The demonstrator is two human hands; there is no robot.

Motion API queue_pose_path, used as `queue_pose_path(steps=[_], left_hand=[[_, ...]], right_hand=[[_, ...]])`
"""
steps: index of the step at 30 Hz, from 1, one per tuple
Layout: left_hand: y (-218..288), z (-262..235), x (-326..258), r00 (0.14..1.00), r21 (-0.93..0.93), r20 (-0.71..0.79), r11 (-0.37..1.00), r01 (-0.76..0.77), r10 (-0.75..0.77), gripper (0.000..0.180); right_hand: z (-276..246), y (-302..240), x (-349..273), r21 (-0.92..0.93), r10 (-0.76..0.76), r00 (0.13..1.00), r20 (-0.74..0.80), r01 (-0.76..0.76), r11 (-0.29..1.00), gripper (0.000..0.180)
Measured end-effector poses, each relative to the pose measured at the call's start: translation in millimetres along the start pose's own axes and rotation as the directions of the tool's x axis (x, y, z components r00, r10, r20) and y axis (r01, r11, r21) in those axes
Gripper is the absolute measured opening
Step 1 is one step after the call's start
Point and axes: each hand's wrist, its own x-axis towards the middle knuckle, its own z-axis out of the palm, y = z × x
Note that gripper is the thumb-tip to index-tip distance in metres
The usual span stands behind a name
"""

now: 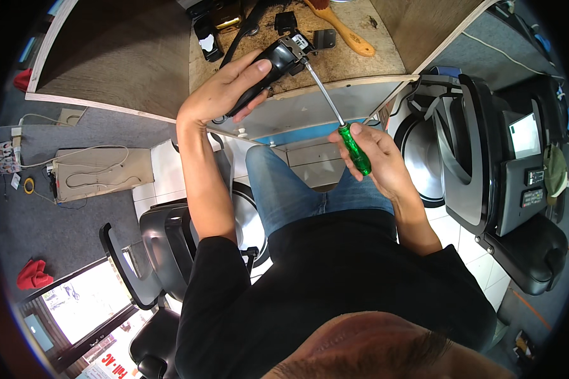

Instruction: The person disassembles a hair clipper by removing the blade and opening the housing using a screwdriver, then adjusts the internal wiring and battery.

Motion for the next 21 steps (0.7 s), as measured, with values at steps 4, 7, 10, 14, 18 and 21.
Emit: queue_pose_path(steps=[4,7,10,14,18,21], left_hand=[[-2,-1,1,1.000,-0.002,0.004,1.000,-0.012,0.012,0.038],[-2,-2,2,0.999,0.006,0.032,1.000,-0.018,0.018,0.038],[-3,-2,1,1.000,0.012,0.011,1.000,0.010,-0.010,0.038],[-2,-3,1,1.000,0.001,0.021,1.000,-0.011,0.011,0.038],[-1,-1,0,1.000,0.003,0.000,1.000,0.007,-0.007,0.039],[1,0,-1,1.000,-0.006,-0.009,1.000,0.014,-0.014,0.039]], right_hand=[[-1,3,0,-0.048,-0.035,0.994,-0.107,0.030,0.998,0.034],[1,3,1,-0.136,-0.181,0.971,-0.157,0.161,0.978,0.021],[8,-1,2,-0.207,-0.277,0.933,-0.231,0.231,0.951,0.019],[0,-3,2,-0.037,-0.113,0.985,-0.128,0.109,0.993,0.024],[3,-13,0,0.298,0.141,0.990,0.008,-0.137,0.945,0.033],[4,-3,-1,0.349,0.110,0.994,0.003,-0.104,0.931,0.032]])
